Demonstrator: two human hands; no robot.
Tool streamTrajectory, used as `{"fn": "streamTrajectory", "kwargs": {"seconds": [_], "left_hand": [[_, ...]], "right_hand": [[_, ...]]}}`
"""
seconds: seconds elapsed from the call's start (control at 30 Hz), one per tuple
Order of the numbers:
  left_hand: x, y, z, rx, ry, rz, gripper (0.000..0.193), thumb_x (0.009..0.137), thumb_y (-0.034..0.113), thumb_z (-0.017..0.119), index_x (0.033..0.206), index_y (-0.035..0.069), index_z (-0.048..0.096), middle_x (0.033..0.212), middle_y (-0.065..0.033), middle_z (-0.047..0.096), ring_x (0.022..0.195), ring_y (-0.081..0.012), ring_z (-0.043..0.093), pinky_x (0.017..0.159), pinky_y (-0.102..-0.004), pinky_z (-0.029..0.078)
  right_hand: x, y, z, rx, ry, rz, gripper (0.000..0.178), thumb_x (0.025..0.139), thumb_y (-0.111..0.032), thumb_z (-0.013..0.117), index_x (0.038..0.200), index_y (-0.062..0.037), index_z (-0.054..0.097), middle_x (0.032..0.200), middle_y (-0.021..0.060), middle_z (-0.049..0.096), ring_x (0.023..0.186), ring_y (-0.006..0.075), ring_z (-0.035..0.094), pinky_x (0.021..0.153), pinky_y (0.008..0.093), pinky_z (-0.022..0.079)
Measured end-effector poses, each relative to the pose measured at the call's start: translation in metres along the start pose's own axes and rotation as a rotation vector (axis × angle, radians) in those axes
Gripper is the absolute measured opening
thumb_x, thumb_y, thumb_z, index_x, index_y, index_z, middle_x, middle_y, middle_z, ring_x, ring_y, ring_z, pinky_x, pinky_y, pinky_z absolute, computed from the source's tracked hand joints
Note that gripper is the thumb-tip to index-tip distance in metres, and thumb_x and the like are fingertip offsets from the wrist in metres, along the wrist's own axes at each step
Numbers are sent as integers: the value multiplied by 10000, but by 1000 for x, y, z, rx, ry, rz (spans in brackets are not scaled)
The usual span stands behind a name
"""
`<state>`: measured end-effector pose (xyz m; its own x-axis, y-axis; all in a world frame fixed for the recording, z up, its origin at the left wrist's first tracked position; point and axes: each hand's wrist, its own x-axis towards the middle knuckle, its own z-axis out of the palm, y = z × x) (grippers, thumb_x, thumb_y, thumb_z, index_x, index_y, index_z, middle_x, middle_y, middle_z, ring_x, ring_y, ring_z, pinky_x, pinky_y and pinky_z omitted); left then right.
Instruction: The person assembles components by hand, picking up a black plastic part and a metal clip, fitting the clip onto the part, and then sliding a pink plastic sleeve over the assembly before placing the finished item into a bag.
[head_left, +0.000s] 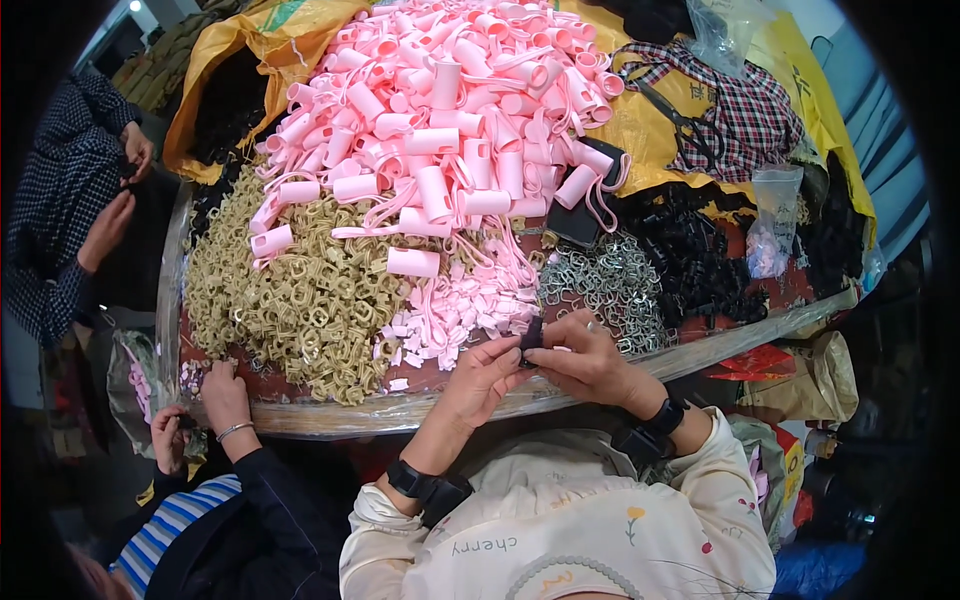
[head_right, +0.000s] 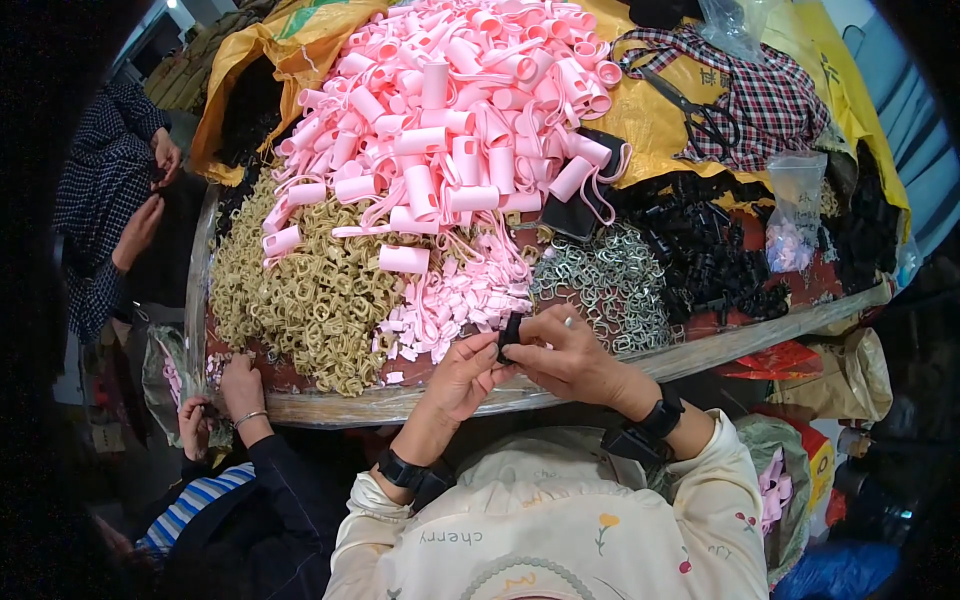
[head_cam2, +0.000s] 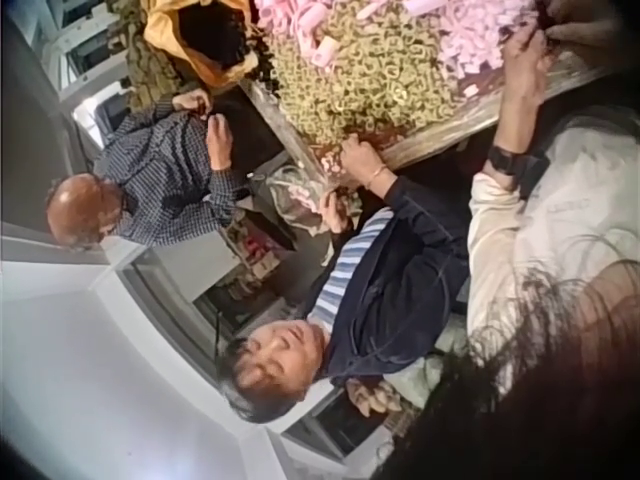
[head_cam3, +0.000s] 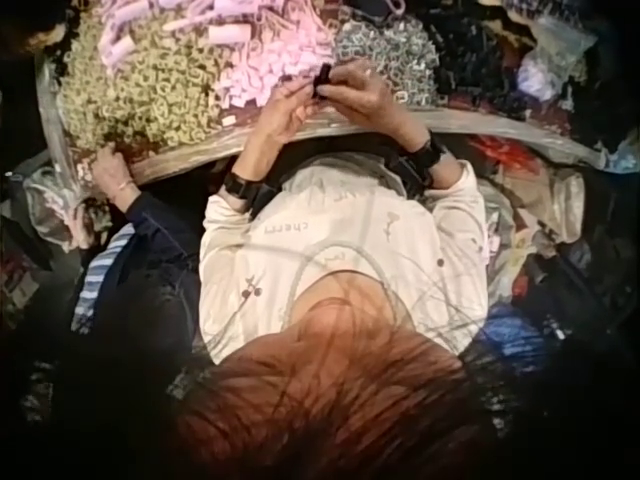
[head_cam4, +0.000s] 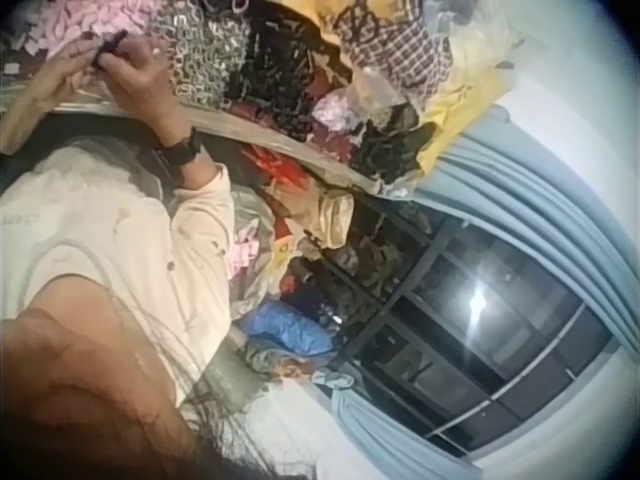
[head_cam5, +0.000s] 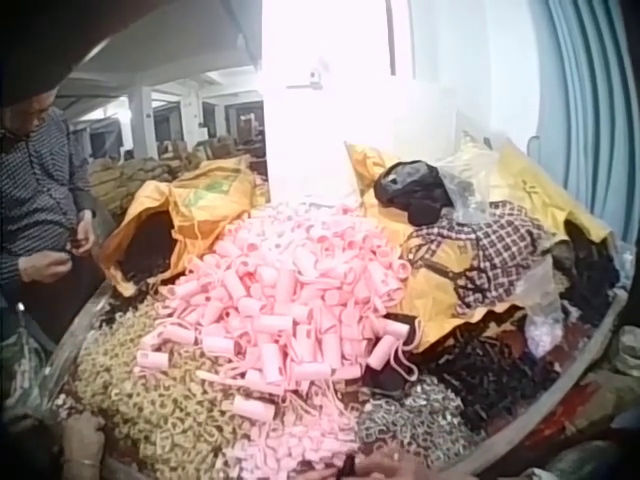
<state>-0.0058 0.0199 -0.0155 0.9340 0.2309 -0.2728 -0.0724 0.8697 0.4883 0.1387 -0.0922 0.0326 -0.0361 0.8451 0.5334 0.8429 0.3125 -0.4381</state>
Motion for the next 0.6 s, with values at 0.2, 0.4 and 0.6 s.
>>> {"fn": "streamTrajectory", "kwargs": {"seconds": [0.2,0.4,0.6], "left_hand": [[-1,-1,-2,-6,-4,-27,260,809,83,522,1048,-15,501,989,-91,563,888,-179,558,779,-328,465],[-3,-1,-2,-29,8,-33,255,815,65,510,1051,-33,503,995,-99,557,882,-170,556,788,-304,463],[-4,1,-2,-54,7,-25,271,814,68,512,1061,-41,492,1005,-105,554,892,-176,556,801,-304,461]], "right_hand": [[-4,2,3,-65,-40,-54,293,608,-108,647,889,-90,567,879,38,488,779,186,476,728,328,332],[-3,4,4,-35,-35,-75,294,596,-111,657,875,-85,566,908,45,489,790,189,482,723,319,341],[-3,3,2,75,36,8,325,574,-98,669,883,-77,568,919,65,497,804,208,493,701,322,368]]}}
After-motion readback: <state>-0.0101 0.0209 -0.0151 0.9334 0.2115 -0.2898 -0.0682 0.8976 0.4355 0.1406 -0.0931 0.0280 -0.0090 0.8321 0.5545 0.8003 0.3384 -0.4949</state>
